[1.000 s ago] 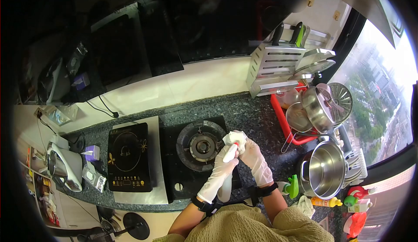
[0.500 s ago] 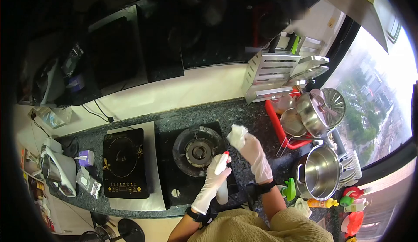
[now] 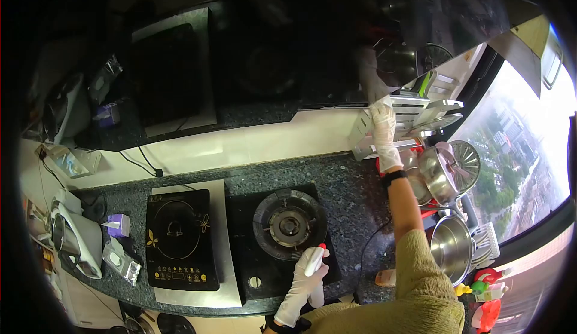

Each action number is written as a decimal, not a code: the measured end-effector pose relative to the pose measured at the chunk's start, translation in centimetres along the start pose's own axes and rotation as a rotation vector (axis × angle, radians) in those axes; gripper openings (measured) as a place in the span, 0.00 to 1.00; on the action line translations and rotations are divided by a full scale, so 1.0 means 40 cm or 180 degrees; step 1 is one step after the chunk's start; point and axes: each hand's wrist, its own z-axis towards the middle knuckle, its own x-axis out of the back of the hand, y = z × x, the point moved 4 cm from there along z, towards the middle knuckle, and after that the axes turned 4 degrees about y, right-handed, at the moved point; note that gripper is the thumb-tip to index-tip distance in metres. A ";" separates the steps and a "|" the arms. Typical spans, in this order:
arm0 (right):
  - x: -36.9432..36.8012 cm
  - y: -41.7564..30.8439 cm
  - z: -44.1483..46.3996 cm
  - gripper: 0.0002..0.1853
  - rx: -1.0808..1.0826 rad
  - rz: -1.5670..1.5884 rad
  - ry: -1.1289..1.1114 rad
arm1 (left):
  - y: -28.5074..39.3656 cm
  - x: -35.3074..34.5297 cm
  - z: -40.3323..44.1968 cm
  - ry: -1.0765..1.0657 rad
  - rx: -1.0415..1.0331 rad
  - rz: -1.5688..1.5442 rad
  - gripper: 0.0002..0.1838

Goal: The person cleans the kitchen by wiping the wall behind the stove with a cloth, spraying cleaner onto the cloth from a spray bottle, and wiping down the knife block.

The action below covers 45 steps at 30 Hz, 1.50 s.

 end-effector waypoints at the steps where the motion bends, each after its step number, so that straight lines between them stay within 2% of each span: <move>1: -0.017 0.005 0.005 0.14 0.0265 -0.0425 -0.0341 | 0.006 0.003 -0.003 0.0031 0.0010 0.0112 0.24; 2: -0.030 0.011 -0.001 0.15 0.0487 -0.0646 -0.0241 | 0.005 0.008 -0.005 0.0009 -0.0019 0.0100 0.24; 5: -0.119 0.033 -0.074 0.18 0.0680 -0.1430 -0.0970 | 0.018 0.008 0.010 -0.0034 -0.0113 0.0082 0.24; 6: -0.146 0.024 -0.101 0.20 0.0987 -0.1626 -0.1147 | 0.027 0.002 0.010 -0.0023 -0.0089 0.0093 0.24; 9: -0.195 -0.010 -0.216 0.21 0.0775 -0.0996 -0.1117 | 0.030 -0.005 0.019 -0.0012 -0.0026 0.0035 0.24; 12: -0.231 -0.066 -0.299 0.20 0.1248 -0.1625 -0.2119 | 0.026 -0.001 0.021 0.0056 -0.0007 -0.0042 0.25; 15: -0.166 -0.052 -0.180 0.18 0.0833 -0.1146 -0.0910 | 0.022 0.008 0.031 0.0049 -0.0065 0.0051 0.26; 16: -0.153 -0.023 -0.124 0.17 0.1122 -0.1608 -0.0664 | 0.030 0.008 0.033 0.0039 -0.0049 0.0044 0.26; 19: -0.277 0.210 -0.066 0.12 0.0775 -0.0688 -0.0969 | 0.022 0.006 0.040 0.0032 -0.0084 0.0037 0.27; 22: -0.184 0.044 -0.092 0.12 0.1154 -0.1372 -0.0750 | 0.021 -0.002 0.047 0.0027 -0.0078 0.0036 0.27; 25: -0.202 -0.055 -0.189 0.11 0.1490 -0.1764 -0.0870 | 0.039 -0.005 0.048 0.0025 -0.0143 0.0057 0.26; 27: -0.213 -0.062 -0.186 0.11 0.1610 -0.1507 -0.1268 | 0.047 -0.001 0.045 0.0058 -0.0213 -0.0031 0.26; 29: -0.208 -0.052 -0.139 0.11 0.1409 -0.1212 -0.1389 | 0.052 0.006 0.049 0.0085 -0.0247 0.0094 0.25; 30: -0.148 -0.046 -0.064 0.11 0.1153 -0.1053 -0.1329 | 0.060 0.003 0.046 0.0115 -0.0221 0.0092 0.25; 32: -0.269 0.047 -0.043 0.15 0.0801 -0.1665 -0.1560 | 0.042 0.009 0.045 0.0192 -0.0199 0.0208 0.26; 37: -0.259 -0.036 -0.119 0.14 0.1591 -0.2218 -0.1331 | 0.047 -0.017 0.036 0.0199 -0.0096 0.0347 0.26; 38: -0.252 -0.056 -0.149 0.16 0.1800 -0.2250 -0.1010 | 0.050 -0.023 0.030 0.0215 -0.0038 0.0290 0.26; 41: -0.310 -0.082 -0.219 0.18 0.1764 -0.1427 -0.1812 | 0.033 -0.011 0.034 0.0231 -0.0033 0.0354 0.26; 43: -0.317 -0.070 -0.194 0.17 0.1419 -0.1485 -0.1624 | 0.021 0.000 0.039 0.0258 0.0062 0.0401 0.26; 45: -0.247 -0.045 -0.106 0.16 0.1177 -0.1402 -0.1774 | 0.038 -0.009 0.039 0.0323 0.0115 0.0349 0.26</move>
